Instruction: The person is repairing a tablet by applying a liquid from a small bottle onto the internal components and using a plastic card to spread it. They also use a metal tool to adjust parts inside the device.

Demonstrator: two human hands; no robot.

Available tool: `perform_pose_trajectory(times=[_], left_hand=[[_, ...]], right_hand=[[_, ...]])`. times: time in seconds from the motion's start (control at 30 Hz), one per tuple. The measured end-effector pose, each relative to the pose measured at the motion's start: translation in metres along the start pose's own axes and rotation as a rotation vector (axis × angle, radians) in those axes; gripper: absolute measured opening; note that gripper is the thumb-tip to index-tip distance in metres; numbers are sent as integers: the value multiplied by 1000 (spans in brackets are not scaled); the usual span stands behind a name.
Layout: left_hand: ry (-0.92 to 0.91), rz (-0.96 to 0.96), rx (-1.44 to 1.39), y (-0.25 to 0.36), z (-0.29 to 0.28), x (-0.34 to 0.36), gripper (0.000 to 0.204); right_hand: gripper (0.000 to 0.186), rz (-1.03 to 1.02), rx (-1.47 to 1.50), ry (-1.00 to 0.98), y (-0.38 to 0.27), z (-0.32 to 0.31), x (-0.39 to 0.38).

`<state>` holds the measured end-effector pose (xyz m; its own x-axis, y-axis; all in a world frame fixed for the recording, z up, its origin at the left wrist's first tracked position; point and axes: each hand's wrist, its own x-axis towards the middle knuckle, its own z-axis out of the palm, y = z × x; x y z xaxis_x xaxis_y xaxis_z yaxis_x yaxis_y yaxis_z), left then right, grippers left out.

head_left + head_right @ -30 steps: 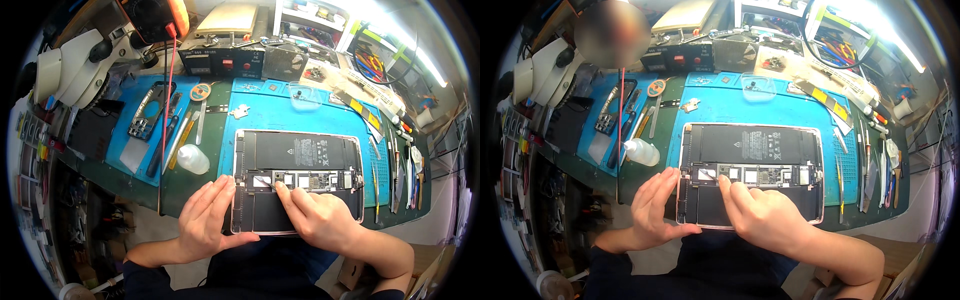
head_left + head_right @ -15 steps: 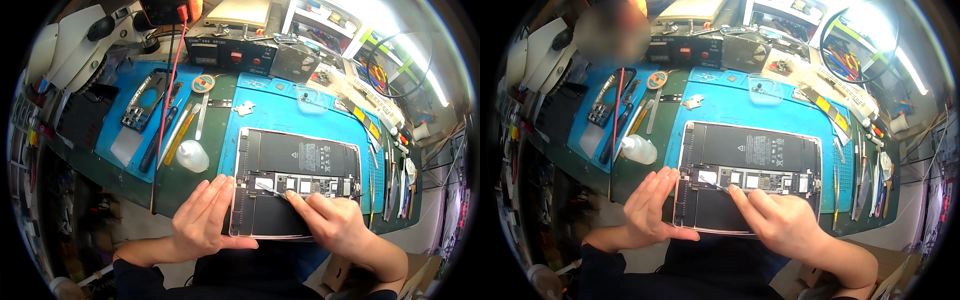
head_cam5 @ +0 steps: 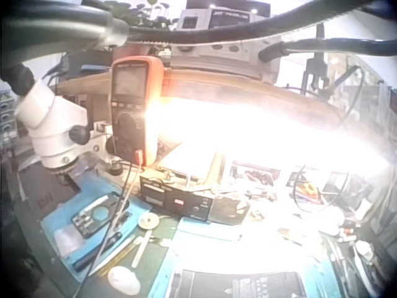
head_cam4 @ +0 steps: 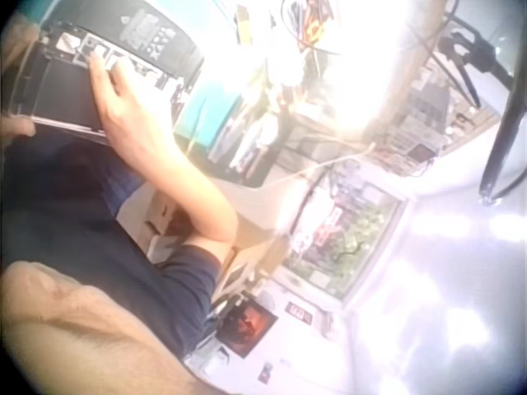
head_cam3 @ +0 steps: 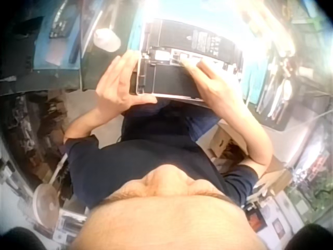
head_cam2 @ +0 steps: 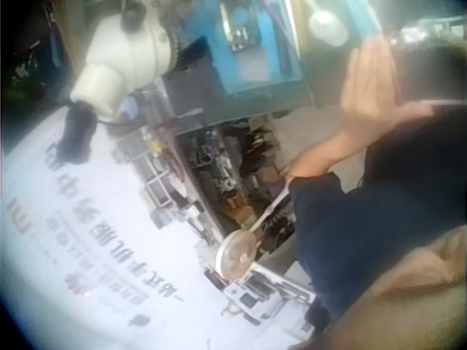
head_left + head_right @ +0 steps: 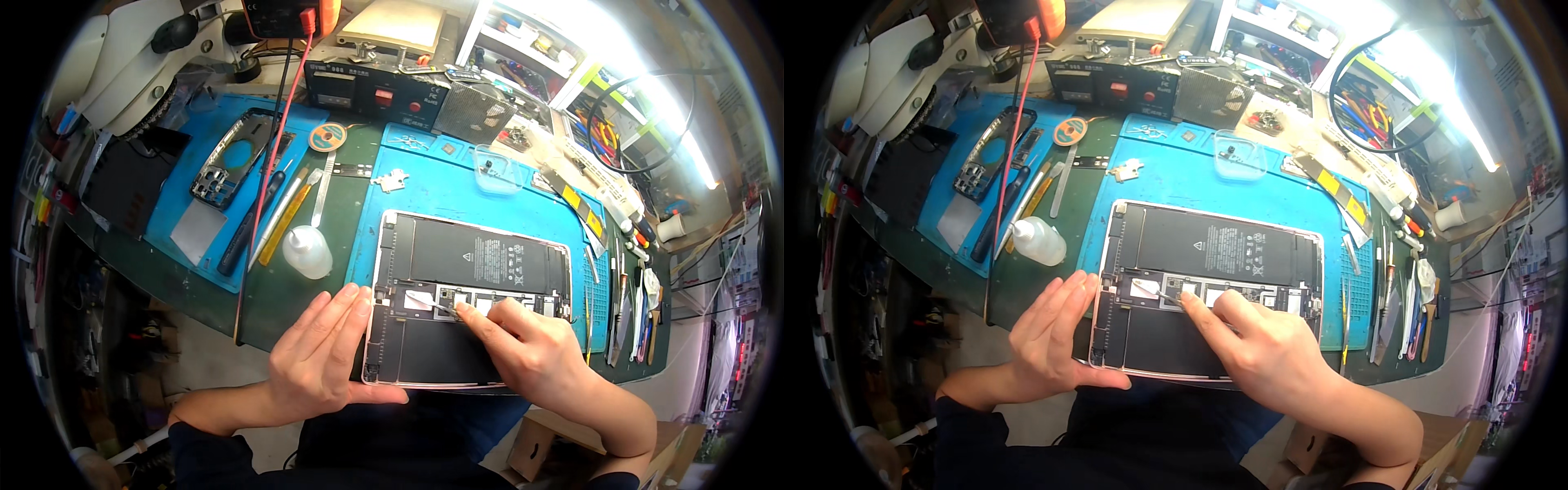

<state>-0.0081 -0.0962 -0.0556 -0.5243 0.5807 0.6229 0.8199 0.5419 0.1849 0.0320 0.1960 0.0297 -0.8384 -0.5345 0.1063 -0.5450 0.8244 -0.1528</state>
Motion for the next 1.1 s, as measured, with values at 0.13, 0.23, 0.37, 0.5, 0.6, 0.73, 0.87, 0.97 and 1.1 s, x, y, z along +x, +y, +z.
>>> perform_pose_trajectory(times=[0.13,0.23,0.37,0.5,0.6,0.73,0.87,0.97,1.1], left_hand=[[7,3,-2,0,1,-1,106],[1,1,0,0,0,0,106],[-1,-5,-6,-1,0,-2,106],[5,-1,-11,-1,0,-1,106],[2,3,-7,-1,0,-1,107],[3,1,-1,0,0,-2,106],[6,1,2,1,0,-1,106],[8,9,-4,-1,2,-2,105],[10,10,5,-1,1,-1,104]], right_hand=[[53,-26,20,13,7,1,1],[53,-19,95,14,10,2,4],[53,36,16,7,-9,1,-1],[57,56,-100,-3,-30,6,-8],[57,75,-77,29,-36,12,-7],[55,8,-88,65,-30,18,-5],[54,-78,-131,90,-16,22,-4],[53,-78,-104,104,-11,21,-4],[53,-91,-64,86,0,17,-1]])
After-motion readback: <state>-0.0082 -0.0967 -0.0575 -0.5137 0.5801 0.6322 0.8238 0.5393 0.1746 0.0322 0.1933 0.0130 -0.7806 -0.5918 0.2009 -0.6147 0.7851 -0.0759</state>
